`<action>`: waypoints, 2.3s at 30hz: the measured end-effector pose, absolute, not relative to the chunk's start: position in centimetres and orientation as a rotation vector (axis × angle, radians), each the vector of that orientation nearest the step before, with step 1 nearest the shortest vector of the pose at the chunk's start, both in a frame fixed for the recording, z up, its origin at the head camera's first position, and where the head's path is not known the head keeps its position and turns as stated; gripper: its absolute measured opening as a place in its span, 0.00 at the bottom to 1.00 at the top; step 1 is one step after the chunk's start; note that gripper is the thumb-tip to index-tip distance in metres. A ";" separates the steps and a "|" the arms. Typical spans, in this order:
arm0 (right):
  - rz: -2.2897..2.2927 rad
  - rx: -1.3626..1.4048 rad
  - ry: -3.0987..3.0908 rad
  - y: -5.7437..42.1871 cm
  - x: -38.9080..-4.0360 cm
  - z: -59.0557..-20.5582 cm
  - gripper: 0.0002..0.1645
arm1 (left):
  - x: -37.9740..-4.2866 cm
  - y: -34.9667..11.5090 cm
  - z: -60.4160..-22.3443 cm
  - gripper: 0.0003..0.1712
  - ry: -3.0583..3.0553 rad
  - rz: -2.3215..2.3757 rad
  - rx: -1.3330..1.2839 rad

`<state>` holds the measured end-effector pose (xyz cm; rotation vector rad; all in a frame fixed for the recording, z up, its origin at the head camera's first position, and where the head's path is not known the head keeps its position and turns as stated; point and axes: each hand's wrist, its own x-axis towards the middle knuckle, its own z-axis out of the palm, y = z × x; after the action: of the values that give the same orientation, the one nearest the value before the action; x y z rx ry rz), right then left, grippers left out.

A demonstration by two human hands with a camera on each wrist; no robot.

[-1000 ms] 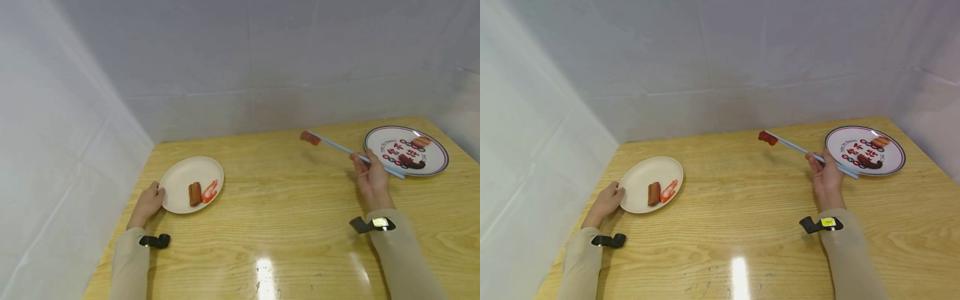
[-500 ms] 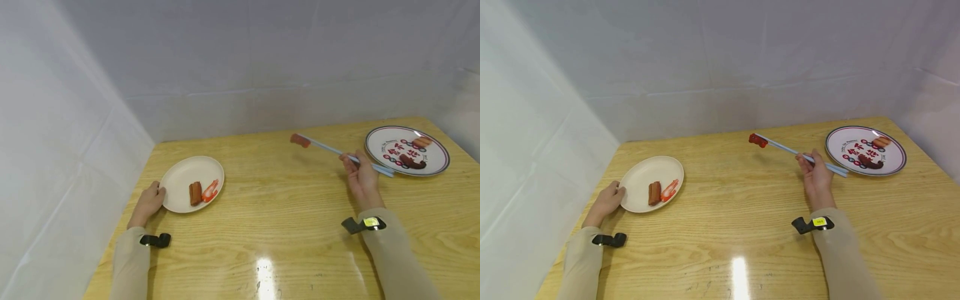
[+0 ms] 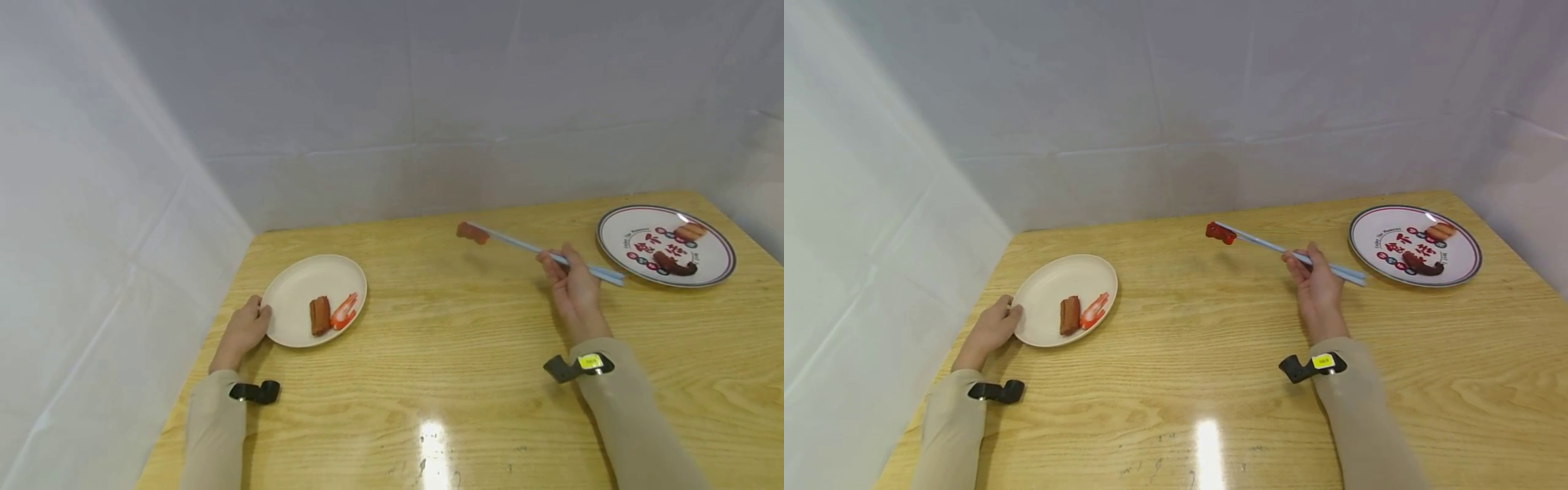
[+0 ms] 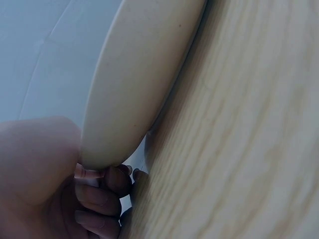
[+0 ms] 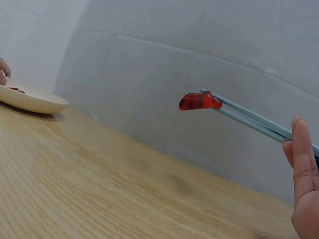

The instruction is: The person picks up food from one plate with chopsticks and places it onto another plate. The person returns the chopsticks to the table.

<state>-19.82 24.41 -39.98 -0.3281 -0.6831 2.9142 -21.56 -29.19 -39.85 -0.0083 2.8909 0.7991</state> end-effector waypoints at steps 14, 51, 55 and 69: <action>2.923 -0.377 -0.736 21.9 -20.3 -39.9 0.22 | -21.6 -29.2 -39.9 0.21 2.889 0.804 -0.005; 2.922 -0.424 -0.924 16.3 -20.8 -40.6 0.18 | -21.7 -29.3 -40.1 0.19 2.927 0.787 0.021; 2.920 -0.415 -0.960 15.4 -20.9 -40.8 0.19 | -21.7 -29.3 -40.1 0.18 2.927 0.789 0.021; 2.894 -0.433 -1.068 12.4 -21.0 -41.1 0.20 | -21.6 -29.4 -40.1 0.19 2.936 0.794 0.026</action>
<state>-20.98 12.35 -41.06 -0.4332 -1.0677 2.8937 -21.62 -29.39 -40.14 0.0257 2.9356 0.7937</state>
